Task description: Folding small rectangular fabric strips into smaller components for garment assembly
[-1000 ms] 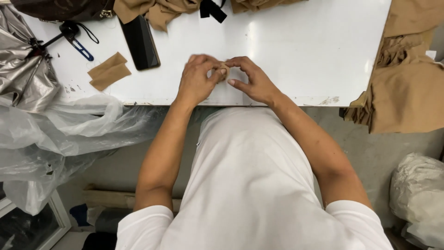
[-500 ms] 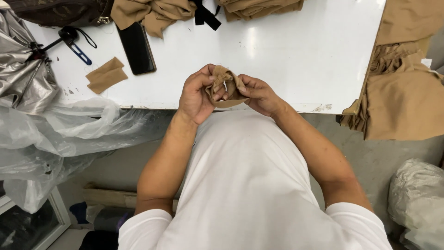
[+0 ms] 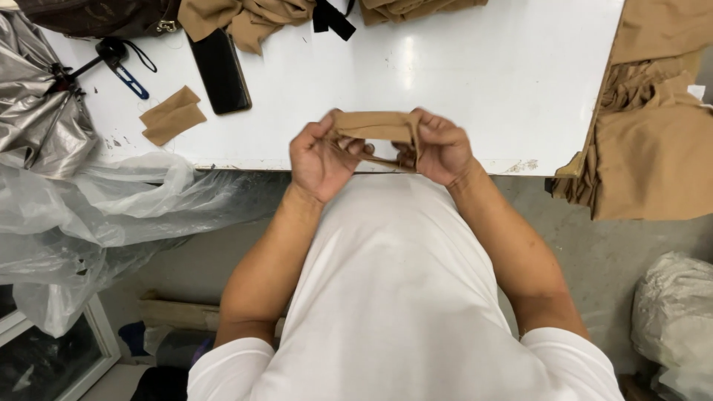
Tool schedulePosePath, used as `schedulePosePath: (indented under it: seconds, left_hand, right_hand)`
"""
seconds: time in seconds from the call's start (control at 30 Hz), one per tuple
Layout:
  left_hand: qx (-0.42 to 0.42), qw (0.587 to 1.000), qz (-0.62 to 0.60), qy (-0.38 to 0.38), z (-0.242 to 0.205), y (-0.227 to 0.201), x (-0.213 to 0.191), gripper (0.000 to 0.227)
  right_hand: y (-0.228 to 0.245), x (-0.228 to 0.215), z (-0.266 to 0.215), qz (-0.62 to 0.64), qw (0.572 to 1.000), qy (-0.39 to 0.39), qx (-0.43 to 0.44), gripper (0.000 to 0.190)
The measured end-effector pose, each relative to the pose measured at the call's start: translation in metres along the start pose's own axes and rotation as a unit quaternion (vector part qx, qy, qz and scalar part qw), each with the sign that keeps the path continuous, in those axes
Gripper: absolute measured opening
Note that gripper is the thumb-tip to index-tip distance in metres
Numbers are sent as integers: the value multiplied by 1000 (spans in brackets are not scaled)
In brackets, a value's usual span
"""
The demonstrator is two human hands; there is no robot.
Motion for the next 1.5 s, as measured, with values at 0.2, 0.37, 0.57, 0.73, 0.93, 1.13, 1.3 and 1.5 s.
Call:
schedulePosePath:
  seconds: [0.2,0.37,0.57,0.73,0.93,1.13,1.3,1.5]
  left_hand:
    - [-3,1000,11,18,7,17,-23,12]
    - [-13,995,24,99,0,25,-15,18]
    - [76,991,16,112,-5,-11,-10,13]
    - [68,985,100,125,-2,-23,-31,36]
    - [206,843,494,52,-7,-61,-31,30]
    - [273,634,723,-17,34,-65,-70,12]
    - [339,498,798,-1,65,-50,-94,17]
    - [299,526,796,-22,54,-54,-92,36]
  right_hand:
    - [17,15,-3,45,997,29,-61,7]
    - [23,-14,-6,104,983,117,-92,16]
    - [-26,-72,-6,-25,1000,-2,7,34]
    - [-2,-91,-2,-17,999,0,-34,40]
    - [15,-11,-3,-340,936,-46,-83,33]
    - [-4,-26,21,-668,730,-107,-100,20]
    - [-29,-49,39,-859,444,-55,-249,13]
    - [-16,-45,27,-838,468,-88,-267,33]
Point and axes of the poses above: each hand's wrist, its own z-axis towards the middle knuckle, its own x-axis out of the palm, y = z × x, the point moved 6 cm from there along z, towards the middle knuckle, and after that the axes turned 9 degrees about -y, right-handed, at the moved point
